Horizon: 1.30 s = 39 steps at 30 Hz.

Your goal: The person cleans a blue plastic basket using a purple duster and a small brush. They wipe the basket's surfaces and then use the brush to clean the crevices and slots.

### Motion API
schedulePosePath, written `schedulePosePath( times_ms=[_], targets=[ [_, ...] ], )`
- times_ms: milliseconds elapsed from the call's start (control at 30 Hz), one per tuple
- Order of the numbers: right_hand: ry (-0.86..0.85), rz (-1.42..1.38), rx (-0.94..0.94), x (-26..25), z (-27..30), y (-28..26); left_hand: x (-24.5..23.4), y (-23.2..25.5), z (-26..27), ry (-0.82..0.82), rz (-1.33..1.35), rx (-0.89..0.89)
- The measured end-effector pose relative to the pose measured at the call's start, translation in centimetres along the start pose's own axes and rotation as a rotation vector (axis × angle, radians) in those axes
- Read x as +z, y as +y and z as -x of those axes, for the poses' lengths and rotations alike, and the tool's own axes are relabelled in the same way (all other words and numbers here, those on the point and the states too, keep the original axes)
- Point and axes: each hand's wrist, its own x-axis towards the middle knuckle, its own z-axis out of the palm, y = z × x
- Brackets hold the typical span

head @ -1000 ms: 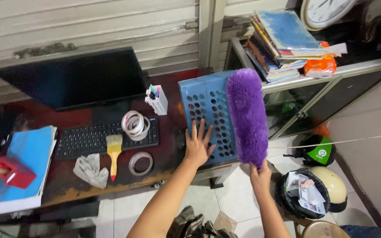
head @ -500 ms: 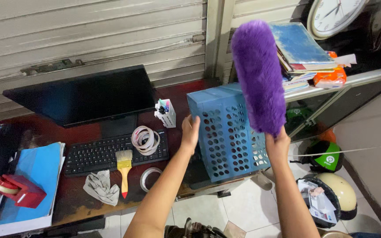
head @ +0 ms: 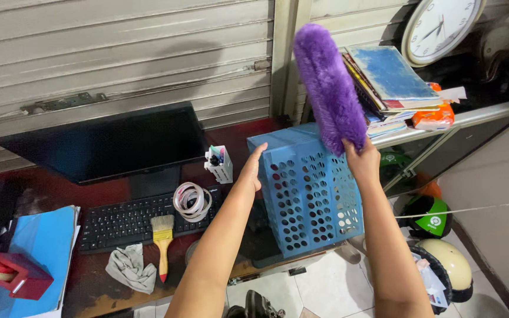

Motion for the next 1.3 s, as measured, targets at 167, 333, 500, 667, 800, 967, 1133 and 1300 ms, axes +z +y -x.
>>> schedulePosePath(
  times_ms=[167,333,500,667,800,967,1133,1300],
  targets=[
    [0.108,0.019,-0.098,0.4,-0.3,0.0,-0.2,-0.1,1.3,0.045,0.036,-0.013],
    [0.074,-0.06,-0.124,0.5,-0.4,-0.9,0.2,-0.2,2.7,0.076,0.067,0.023],
    [0.091,-0.124,-0.18,-0.8,0.7,-4.1,1.7,-0.2,6.0,0.093,0.034,0.145],
    [0.115,-0.143,-0.262,-3.4,2.8,-6.8,3.6,0.5,8.3,-0.165,-0.011,0.51],
    [0.142,-0.235,-0.344,-3.9,4.4,-5.7,3.7,0.6,8.0,-0.238,-0.277,1.056],
    [0.149,-0.337,-0.27,-1.6,6.8,-2.2,1.7,-1.0,6.6,-0.328,-0.317,1.044],
    [0.141,-0.266,-0.227,-2.2,9.1,0.1,0.7,-3.1,7.0,-0.299,-0.337,0.958],
    [0.134,-0.482,0.059,-3.8,12.4,1.3,1.0,-3.6,7.9,-0.213,-0.35,1.03]
  ],
)
